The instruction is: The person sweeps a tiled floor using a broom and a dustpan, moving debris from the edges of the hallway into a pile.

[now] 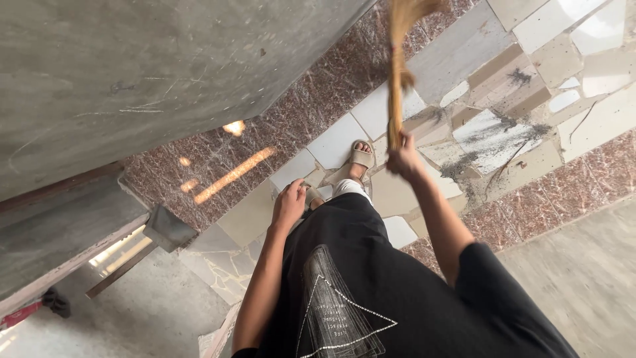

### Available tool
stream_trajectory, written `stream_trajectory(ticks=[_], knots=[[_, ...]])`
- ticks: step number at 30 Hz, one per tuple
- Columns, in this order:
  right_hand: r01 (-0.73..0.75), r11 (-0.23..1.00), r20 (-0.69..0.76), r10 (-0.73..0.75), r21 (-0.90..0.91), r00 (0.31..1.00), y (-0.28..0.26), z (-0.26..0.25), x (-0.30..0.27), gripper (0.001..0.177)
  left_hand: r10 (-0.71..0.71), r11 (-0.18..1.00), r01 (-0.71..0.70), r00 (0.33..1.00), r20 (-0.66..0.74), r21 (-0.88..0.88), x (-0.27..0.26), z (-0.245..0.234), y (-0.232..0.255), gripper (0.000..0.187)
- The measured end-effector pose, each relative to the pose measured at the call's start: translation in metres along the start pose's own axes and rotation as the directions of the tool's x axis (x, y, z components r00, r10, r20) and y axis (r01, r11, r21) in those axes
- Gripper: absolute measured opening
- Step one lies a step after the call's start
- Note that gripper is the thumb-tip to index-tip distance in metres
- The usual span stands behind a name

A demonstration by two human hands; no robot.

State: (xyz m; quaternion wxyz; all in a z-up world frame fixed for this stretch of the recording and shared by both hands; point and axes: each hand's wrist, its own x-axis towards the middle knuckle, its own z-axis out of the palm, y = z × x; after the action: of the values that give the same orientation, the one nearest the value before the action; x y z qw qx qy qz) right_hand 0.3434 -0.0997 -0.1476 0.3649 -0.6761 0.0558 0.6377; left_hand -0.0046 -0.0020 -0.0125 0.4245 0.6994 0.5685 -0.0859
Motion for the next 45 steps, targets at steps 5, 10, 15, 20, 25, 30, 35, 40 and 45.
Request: stream_trajectory(ticks=[5, 10, 15, 20, 25, 30, 35, 40, 45], knots=[[-0.105, 0.969, 0.230, 0.053, 0.222, 0.972, 0.037, 0.023, -0.109, 0.076, 0.081, 0.997, -0.081, 0.997, 0.019, 0.003, 0.022, 0.008, 0.029, 0.034], [-0.154, 0.930, 0.391, 0.011, 0.335, 0.920, 0.061, 0.037, -0.053, 0.060, 0.201, 0.978, -0.204, 0.978, 0.062, 0.036, 0.036, 0.020, 0.079, 0.032], [-0.136, 0.967, 0.001, 0.139, 0.216, 0.990, 0.042, 0.017, 0.034, 0.065, 0.269, 0.962, -0.272, 0.959, 0.087, 0.027, 0.027, 0.016, 0.107, 0.033], [-0.062, 0.996, -0.218, 0.047, -0.063, 0.975, 0.021, -0.042, 0.034, 0.071, 0.326, 0.945, -0.326, 0.943, 0.063, -0.008, 0.032, 0.015, 0.100, 0.031], [-0.097, 0.995, -0.122, 0.097, 0.011, 0.988, 0.032, -0.048, -0.073, 0.074, 0.204, 0.972, -0.219, 0.966, 0.157, 0.084, 0.054, 0.018, 0.110, 0.032], [-0.157, 0.974, 0.047, 0.151, 0.166, 0.987, 0.057, -0.065, -0.139, 0.077, 0.342, 0.925, -0.367, 0.917, 0.207, 0.096, 0.074, 0.023, 0.155, 0.033], [-0.167, 0.903, 0.005, 0.180, 0.397, 0.984, 0.066, -0.088, -0.054, 0.073, 0.452, 0.867, -0.488, 0.856, 0.252, 0.098, 0.084, 0.021, 0.208, 0.034], [-0.056, 0.960, -0.297, 0.141, 0.275, 0.944, 0.053, -0.100, -0.018, 0.073, 0.476, 0.816, -0.555, 0.803, 0.358, 0.159, 0.089, 0.013, 0.232, 0.034], [0.023, 0.999, -0.544, 0.007, 0.048, 0.839, 0.058, -0.092, -0.061, 0.079, 0.541, 0.747, -0.649, 0.720, 0.434, 0.145, 0.114, 0.027, 0.254, 0.034]])
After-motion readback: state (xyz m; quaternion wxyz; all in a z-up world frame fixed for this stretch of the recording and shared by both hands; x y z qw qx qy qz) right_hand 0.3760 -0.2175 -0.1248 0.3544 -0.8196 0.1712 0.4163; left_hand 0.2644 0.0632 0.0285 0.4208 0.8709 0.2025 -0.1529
